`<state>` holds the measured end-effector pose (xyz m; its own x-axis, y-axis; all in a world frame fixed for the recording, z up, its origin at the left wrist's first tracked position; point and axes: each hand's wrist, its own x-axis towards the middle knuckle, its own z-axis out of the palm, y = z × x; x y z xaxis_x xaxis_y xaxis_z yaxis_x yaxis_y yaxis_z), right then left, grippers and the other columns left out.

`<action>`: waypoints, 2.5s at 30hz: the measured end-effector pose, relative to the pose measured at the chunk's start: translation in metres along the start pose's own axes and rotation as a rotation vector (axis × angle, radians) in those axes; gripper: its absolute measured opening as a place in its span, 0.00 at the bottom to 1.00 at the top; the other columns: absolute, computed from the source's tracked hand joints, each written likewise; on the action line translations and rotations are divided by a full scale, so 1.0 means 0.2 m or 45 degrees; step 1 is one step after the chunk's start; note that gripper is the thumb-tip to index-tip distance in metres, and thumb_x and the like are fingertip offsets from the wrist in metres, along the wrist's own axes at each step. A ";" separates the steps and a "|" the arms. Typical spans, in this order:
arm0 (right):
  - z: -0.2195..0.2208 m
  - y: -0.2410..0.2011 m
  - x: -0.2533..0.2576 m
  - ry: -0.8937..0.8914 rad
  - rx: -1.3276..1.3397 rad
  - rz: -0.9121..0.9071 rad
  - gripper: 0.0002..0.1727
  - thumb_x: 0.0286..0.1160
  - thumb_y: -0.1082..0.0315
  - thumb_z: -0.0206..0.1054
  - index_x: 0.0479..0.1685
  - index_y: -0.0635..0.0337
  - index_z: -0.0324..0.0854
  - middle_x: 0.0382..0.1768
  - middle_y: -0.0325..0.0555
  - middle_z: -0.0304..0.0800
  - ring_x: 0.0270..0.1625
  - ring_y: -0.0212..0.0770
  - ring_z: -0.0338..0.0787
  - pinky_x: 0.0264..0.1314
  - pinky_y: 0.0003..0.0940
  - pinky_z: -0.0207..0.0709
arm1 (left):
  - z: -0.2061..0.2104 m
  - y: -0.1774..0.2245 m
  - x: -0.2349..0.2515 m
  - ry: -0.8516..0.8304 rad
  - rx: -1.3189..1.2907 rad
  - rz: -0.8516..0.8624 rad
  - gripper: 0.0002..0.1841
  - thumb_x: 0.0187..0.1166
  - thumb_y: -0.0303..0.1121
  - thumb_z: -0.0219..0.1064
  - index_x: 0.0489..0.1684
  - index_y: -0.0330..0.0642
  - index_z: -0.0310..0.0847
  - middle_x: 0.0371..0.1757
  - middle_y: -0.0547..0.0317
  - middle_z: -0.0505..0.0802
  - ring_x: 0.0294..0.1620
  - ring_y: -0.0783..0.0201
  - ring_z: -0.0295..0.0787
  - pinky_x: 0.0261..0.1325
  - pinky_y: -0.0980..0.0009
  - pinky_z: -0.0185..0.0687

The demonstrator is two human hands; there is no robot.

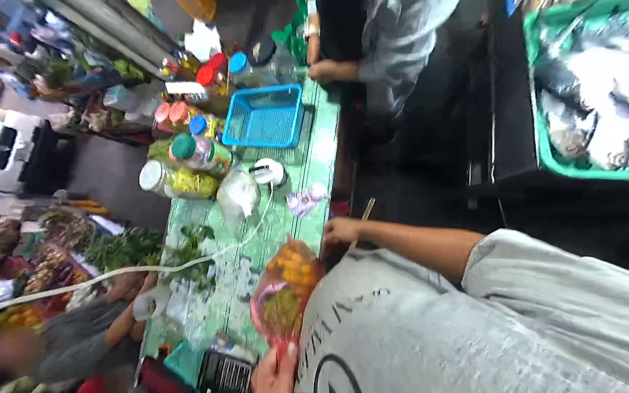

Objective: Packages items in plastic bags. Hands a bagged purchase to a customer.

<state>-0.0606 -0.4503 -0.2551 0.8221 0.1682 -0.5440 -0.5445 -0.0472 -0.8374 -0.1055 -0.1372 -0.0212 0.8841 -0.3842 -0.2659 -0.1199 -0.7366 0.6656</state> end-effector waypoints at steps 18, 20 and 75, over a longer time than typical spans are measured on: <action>0.62 0.94 -0.73 0.946 1.520 0.248 0.46 0.79 0.23 0.44 0.81 0.50 0.71 0.66 0.55 0.88 0.66 0.53 0.89 0.64 0.57 0.84 | 0.27 0.21 -0.03 -0.887 -0.098 0.839 0.19 0.81 0.35 0.66 0.13 0.47 0.77 0.23 0.67 0.80 0.36 0.68 0.79 0.48 0.68 0.74; 0.60 1.00 -0.84 0.954 1.665 0.221 0.44 0.81 0.25 0.45 0.79 0.50 0.72 0.65 0.53 0.89 0.64 0.51 0.89 0.63 0.55 0.84 | 0.32 0.25 -0.01 -0.932 -0.016 0.931 0.20 0.81 0.36 0.66 0.12 0.47 0.75 0.22 0.67 0.79 0.36 0.67 0.78 0.48 0.68 0.71; -0.43 1.35 -1.03 1.259 0.673 1.093 0.31 0.82 0.41 0.63 0.61 0.63 0.87 0.60 0.60 0.91 0.67 0.57 0.88 0.74 0.61 0.76 | 1.26 1.67 1.89 -0.396 -0.013 0.994 0.12 0.75 0.42 0.74 0.40 0.42 0.93 0.39 0.55 0.96 0.42 0.56 0.94 0.52 0.47 0.88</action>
<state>-0.3627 -0.5833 -0.3741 -0.1371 -0.4844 -0.8640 -0.7438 0.6264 -0.2331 0.0739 -0.6695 -0.0752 0.3839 -0.9185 0.0947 -0.6403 -0.1909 0.7440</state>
